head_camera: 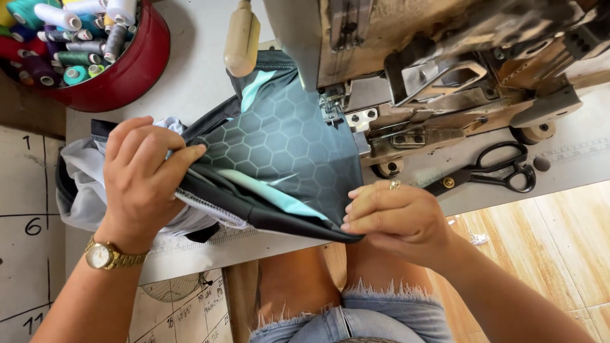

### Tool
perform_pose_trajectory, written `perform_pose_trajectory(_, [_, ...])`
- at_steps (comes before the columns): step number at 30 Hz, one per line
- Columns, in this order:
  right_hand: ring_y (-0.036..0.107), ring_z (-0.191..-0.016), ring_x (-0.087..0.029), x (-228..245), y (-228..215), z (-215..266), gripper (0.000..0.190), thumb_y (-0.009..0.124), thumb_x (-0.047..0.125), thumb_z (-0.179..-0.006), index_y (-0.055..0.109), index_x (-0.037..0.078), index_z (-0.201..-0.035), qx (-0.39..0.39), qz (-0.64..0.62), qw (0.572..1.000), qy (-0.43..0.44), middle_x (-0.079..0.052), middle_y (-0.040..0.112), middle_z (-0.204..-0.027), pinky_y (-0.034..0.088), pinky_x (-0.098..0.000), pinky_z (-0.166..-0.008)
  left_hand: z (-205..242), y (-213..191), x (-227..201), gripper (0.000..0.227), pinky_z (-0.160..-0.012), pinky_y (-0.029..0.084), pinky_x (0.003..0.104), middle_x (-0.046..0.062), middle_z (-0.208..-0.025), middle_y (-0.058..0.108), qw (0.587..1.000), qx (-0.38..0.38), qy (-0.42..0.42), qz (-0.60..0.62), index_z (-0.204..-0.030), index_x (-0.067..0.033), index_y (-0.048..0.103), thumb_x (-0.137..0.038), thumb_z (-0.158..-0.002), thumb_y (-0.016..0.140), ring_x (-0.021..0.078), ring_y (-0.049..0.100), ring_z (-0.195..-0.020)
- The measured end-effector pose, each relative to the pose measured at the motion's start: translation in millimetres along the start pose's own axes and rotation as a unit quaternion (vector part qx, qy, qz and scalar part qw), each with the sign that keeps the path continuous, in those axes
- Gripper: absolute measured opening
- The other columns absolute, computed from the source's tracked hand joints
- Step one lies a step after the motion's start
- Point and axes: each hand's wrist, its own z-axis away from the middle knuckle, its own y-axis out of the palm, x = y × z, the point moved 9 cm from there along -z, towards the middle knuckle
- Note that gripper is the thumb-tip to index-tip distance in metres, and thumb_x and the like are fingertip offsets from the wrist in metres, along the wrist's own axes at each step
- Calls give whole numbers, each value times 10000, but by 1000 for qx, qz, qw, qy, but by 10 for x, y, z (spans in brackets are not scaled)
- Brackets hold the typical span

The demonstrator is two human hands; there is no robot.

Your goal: Trimming excess fabric from the hem of a jersey and folding the edge in preparation for sewing.

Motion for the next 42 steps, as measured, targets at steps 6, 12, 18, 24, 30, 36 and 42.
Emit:
perform_pose_trajectory(6, [790,-924,-199,-51,-65,-107,113,724,20,-983,827,62,-1005,-19,29,999,25,-78,801,-980,679,-465,-1072,22,34,62,236,-1071,567,590,137,-1022,652,1000,-4,-11,1,-1101,-16,811,-167,-1150,636,336,643,-932])
perform_pose_trajectory(12, [799,-912,-201,-49,-59,-116,104,735,5,-966,822,61,-976,-23,50,998,22,-80,805,-966,687,-458,-1056,-84,110,37,112,-964,494,498,121,-996,695,992,85,-39,90,-955,-48,739,-109,-1010,815,334,644,-948])
perform_pose_trajectory(18, [800,-924,-192,-61,-6,-159,111,726,48,-981,834,72,-983,-8,62,997,37,-67,811,-972,684,-452,-1071,-636,335,77,489,-1088,529,427,172,-1295,670,911,98,-151,372,-1409,-2,626,-366,-1182,392,289,643,-1219])
perform_pose_trajectory(24, [784,-901,-198,-59,-14,-164,81,747,60,-967,828,64,-965,-11,81,996,36,-61,798,-945,681,-452,-1055,-837,1416,416,489,-1248,186,749,232,-1640,498,920,184,-202,281,-1577,-1,477,-228,-1144,485,433,403,-1550])
perform_pose_trajectory(30, [792,-917,-211,-109,-4,-176,112,722,31,-973,827,70,-967,2,79,996,40,-61,804,-962,681,-463,-1051,-688,1834,848,621,-1313,145,581,255,-1743,366,879,207,-267,336,-1669,-9,377,-364,-1160,348,425,193,-1644])
perform_pose_trajectory(36, [793,-895,-191,-149,10,-184,111,722,38,-973,827,75,-978,1,90,995,49,-45,805,-959,679,-449,-1054,-530,2096,1175,140,-748,565,187,-71,-949,779,671,112,-544,492,-1044,-139,837,-210,-936,784,15,638,-839])
perform_pose_trajectory(42, [802,-945,-229,-182,13,-173,102,744,58,-962,835,85,-1001,2,99,993,60,-39,812,-978,670,-457,-1056,-714,2325,1393,158,-779,653,194,-68,-877,810,671,81,-538,504,-870,-160,816,-22,-802,848,33,738,-801])
